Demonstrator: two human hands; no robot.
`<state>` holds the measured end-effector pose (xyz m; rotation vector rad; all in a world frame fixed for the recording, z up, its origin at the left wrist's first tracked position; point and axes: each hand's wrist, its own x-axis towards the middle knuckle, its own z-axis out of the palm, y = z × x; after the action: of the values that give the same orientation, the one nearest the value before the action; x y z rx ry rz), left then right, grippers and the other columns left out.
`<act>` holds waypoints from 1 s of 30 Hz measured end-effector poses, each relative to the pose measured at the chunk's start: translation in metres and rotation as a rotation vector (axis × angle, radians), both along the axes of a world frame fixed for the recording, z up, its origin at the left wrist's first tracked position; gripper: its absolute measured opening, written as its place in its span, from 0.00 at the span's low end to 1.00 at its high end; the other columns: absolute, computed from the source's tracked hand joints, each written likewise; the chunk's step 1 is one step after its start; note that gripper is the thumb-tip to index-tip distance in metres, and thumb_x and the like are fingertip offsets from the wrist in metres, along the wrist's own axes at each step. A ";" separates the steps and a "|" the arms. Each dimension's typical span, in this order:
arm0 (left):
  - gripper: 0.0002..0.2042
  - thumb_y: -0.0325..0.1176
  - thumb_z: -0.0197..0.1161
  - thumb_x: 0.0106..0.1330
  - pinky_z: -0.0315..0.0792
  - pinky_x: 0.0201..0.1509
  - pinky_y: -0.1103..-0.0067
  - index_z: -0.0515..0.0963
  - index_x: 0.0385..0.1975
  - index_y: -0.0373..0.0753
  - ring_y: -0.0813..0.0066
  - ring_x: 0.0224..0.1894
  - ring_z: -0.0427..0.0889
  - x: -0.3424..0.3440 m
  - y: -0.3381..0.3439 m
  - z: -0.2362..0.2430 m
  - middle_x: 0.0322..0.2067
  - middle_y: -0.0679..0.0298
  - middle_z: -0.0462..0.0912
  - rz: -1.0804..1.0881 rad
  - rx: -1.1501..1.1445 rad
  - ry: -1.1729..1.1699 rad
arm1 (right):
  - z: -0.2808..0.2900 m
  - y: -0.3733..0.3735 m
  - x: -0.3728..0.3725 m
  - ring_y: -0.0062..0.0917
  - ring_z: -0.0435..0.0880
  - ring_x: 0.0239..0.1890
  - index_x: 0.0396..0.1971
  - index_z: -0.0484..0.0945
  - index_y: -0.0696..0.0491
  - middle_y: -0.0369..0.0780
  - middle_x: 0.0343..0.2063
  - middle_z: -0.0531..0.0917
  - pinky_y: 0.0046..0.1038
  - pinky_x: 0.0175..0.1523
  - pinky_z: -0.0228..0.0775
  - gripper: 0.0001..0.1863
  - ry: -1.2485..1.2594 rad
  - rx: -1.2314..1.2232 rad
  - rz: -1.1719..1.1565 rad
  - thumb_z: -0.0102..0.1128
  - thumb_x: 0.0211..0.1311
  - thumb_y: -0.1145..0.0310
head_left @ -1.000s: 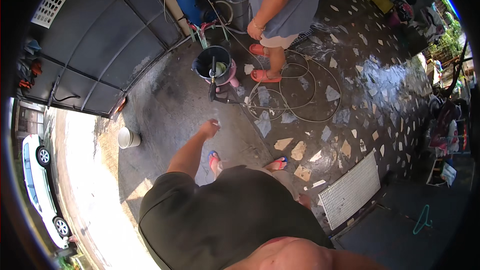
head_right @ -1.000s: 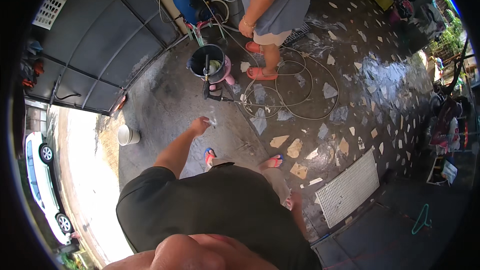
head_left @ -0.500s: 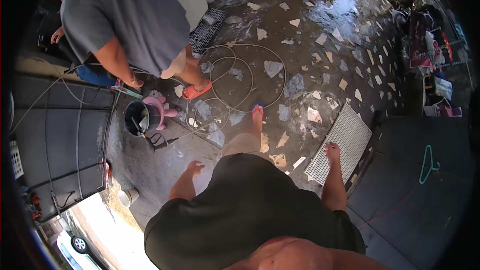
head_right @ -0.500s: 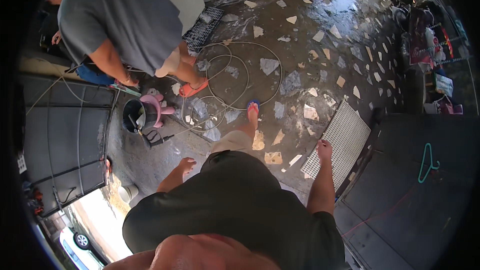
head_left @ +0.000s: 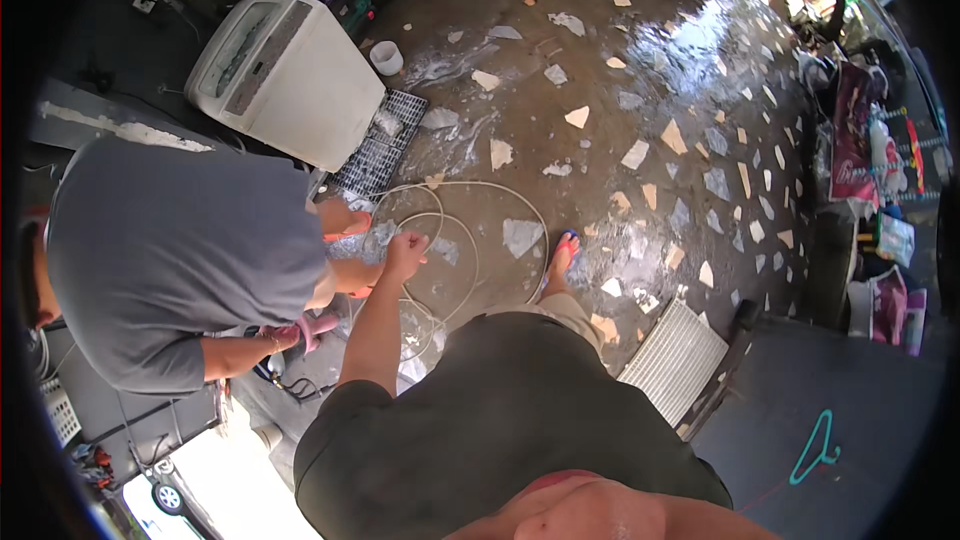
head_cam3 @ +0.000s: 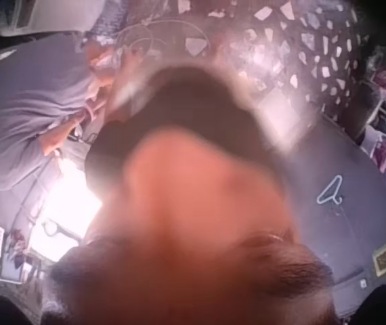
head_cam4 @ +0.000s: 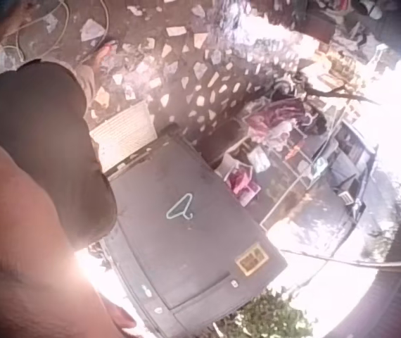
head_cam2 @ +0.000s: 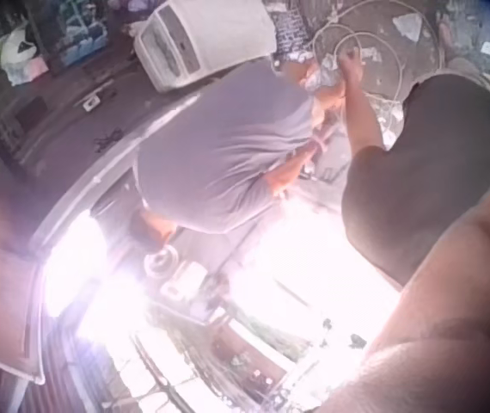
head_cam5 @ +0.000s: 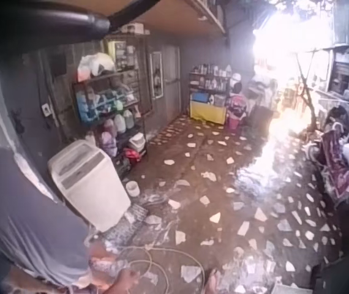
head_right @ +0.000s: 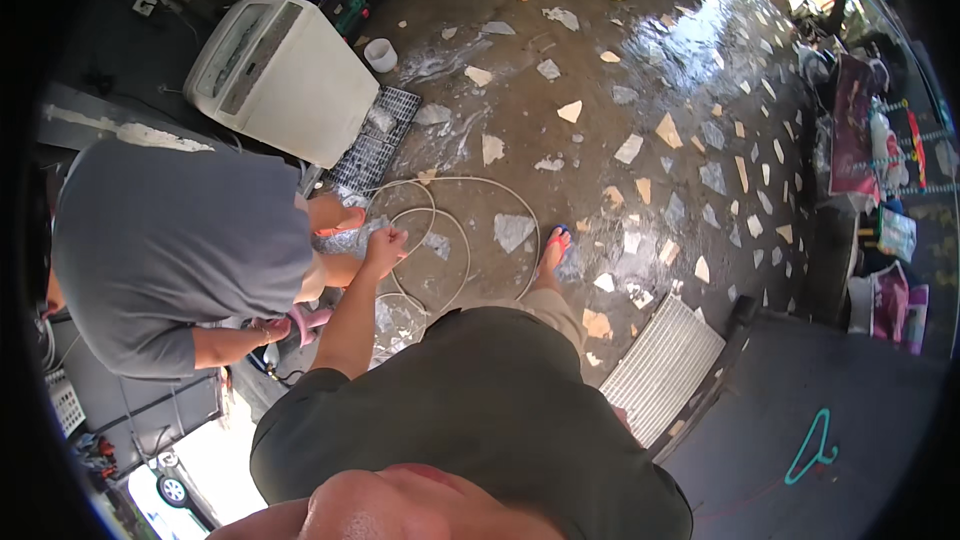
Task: The person handles a pressure washer, checks a hose connection, and secures a component near the wheel using zip ties.
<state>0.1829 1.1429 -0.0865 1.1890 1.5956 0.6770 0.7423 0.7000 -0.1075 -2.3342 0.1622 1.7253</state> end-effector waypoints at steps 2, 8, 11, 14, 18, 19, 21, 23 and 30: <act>0.20 0.47 0.59 0.72 0.74 0.24 0.79 0.79 0.32 0.32 0.72 0.17 0.80 0.037 0.030 0.000 0.23 0.60 0.82 0.120 -0.132 -0.033 | -0.012 0.062 0.046 0.25 0.75 0.17 0.38 0.77 0.54 0.38 0.21 0.78 0.28 0.17 0.65 0.09 -0.038 0.020 0.153 0.58 0.68 0.64; 0.20 0.52 0.53 0.69 0.72 0.25 0.68 0.80 0.39 0.38 0.68 0.27 0.82 0.048 0.007 -0.064 0.27 0.60 0.83 0.004 -0.447 0.082 | -0.008 0.415 0.164 0.27 0.75 0.15 0.35 0.75 0.54 0.39 0.19 0.77 0.30 0.16 0.66 0.08 -0.091 0.197 0.014 0.57 0.69 0.65; 0.07 0.34 0.56 0.67 0.73 0.25 0.66 0.77 0.38 0.40 0.64 0.25 0.79 0.051 -0.013 -0.089 0.29 0.56 0.83 -0.797 0.548 0.621 | 0.017 0.613 0.210 0.19 0.79 0.20 0.46 0.78 0.51 0.34 0.27 0.82 0.22 0.19 0.66 0.12 -0.375 0.611 0.175 0.56 0.71 0.60; 0.17 0.37 0.57 0.73 0.79 0.37 0.67 0.77 0.57 0.36 0.63 0.33 0.84 0.088 0.062 -0.097 0.33 0.55 0.85 -0.319 -0.676 0.093 | 0.066 0.753 0.254 0.18 0.80 0.23 0.49 0.79 0.51 0.34 0.31 0.84 0.20 0.22 0.67 0.14 -0.470 0.774 0.258 0.58 0.71 0.59; 0.18 0.40 0.55 0.73 0.76 0.47 0.65 0.77 0.55 0.35 0.54 0.43 0.82 0.067 0.219 -0.104 0.41 0.50 0.84 -0.173 -0.832 0.282 | 0.067 0.856 0.218 0.17 0.78 0.23 0.48 0.78 0.50 0.34 0.29 0.82 0.20 0.23 0.67 0.12 -0.488 0.714 0.204 0.58 0.72 0.61; 0.19 0.41 0.54 0.72 0.75 0.50 0.65 0.77 0.54 0.35 0.51 0.46 0.81 0.053 0.272 -0.103 0.43 0.48 0.83 -0.110 -0.753 0.353 | 0.056 0.865 0.199 0.18 0.78 0.22 0.46 0.78 0.50 0.34 0.27 0.81 0.21 0.23 0.67 0.10 -0.417 0.665 0.186 0.58 0.71 0.62; 0.20 0.44 0.53 0.72 0.73 0.56 0.64 0.78 0.52 0.34 0.46 0.52 0.80 0.068 0.427 -0.093 0.48 0.43 0.81 0.100 -0.451 0.304 | 0.025 0.870 0.217 0.18 0.78 0.24 0.41 0.79 0.54 0.36 0.25 0.80 0.23 0.24 0.72 0.07 -0.120 0.579 0.273 0.59 0.70 0.68; 0.20 0.44 0.57 0.72 0.74 0.56 0.68 0.78 0.51 0.32 0.57 0.51 0.83 0.060 0.560 -0.052 0.48 0.49 0.84 0.465 0.046 0.019 | -0.019 0.883 0.215 0.21 0.76 0.20 0.34 0.82 0.53 0.36 0.21 0.79 0.29 0.23 0.71 0.06 0.216 0.598 0.264 0.58 0.68 0.68; 0.19 0.39 0.60 0.73 0.76 0.54 0.77 0.75 0.55 0.32 0.73 0.49 0.83 0.076 0.760 0.055 0.49 0.58 0.85 0.485 0.221 -0.148 | -0.068 1.114 0.183 0.34 0.81 0.30 0.36 0.80 0.53 0.39 0.30 0.83 0.40 0.35 0.73 0.15 -0.024 0.048 0.862 0.59 0.66 0.55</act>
<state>0.2588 1.9031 -0.0313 0.8790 1.7274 1.2509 0.9252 1.8139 -0.1759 -2.5622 -1.0155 1.9638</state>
